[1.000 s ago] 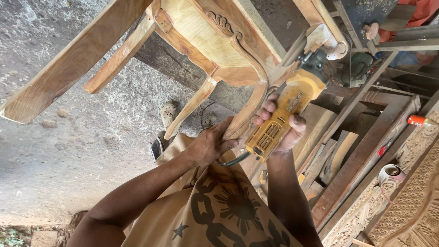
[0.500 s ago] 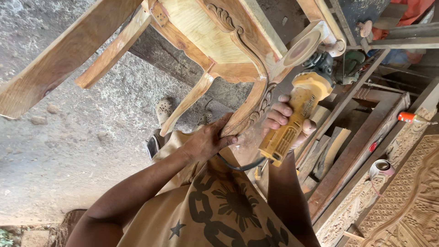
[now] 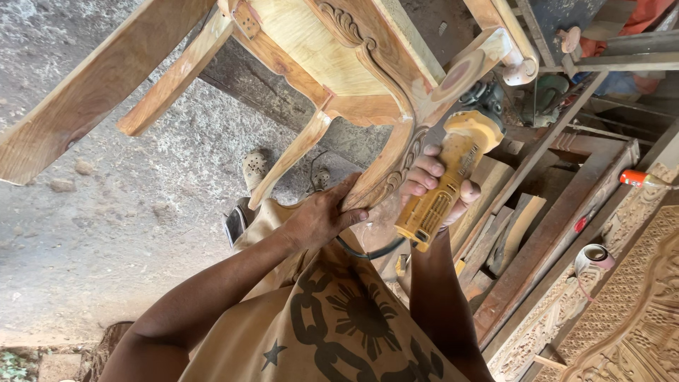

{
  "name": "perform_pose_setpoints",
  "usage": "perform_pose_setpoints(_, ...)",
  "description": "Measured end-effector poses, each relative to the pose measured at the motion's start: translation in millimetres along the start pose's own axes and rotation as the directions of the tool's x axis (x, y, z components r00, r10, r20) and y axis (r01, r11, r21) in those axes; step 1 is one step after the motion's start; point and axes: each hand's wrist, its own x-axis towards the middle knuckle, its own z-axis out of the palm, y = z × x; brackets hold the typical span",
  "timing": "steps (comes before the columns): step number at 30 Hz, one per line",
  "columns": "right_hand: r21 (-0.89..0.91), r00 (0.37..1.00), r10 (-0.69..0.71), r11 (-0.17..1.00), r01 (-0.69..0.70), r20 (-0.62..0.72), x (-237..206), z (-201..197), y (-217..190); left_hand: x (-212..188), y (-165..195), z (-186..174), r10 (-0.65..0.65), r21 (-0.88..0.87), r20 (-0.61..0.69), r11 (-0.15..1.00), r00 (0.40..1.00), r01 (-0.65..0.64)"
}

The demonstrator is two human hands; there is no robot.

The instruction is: The person uses a handheld angle grinder with a sanding disc to smooth the surfaces of a wooden chair. They work on the backrest slats, legs, and carved details, repositioning the chair to access different areas while holding it steady with the other hand.

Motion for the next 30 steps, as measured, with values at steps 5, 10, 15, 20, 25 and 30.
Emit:
perform_pose_setpoints(5,-0.403,0.984,-0.090,0.915,0.022,-0.151,17.3,19.1,4.0,-0.1,-2.8,1.4,-0.035,-0.018,0.002,0.999,0.999,0.035)
perform_pose_setpoints(10,-0.577,0.929,-0.144,0.812,-0.086,-0.341,24.1,32.5,16.9,-1.4,-0.2,-1.0,-0.063,-0.018,0.019,0.998,0.998,0.064)
perform_pose_setpoints(15,-0.421,0.985,-0.101,0.907,0.034,-0.140,10.6,23.8,11.8,-1.1,-1.2,-0.1,-0.091,-0.068,0.061,0.993,0.994,0.096)
perform_pose_setpoints(20,-0.020,0.996,-0.087,0.996,0.087,-0.004,-5.7,4.2,3.6,-1.1,-9.7,2.4,0.045,-0.078,-0.025,0.996,0.999,-0.047)
perform_pose_setpoints(25,0.136,0.995,-0.051,0.990,0.040,0.081,-11.0,-11.3,9.3,-1.0,-11.7,4.9,0.048,-0.075,-0.053,0.996,0.997,-0.052)
perform_pose_setpoints(30,0.170,0.995,-0.055,0.985,0.040,0.087,-11.0,-13.8,12.2,2.3,-7.1,6.8,-0.040,0.019,-0.002,0.999,0.999,0.040)
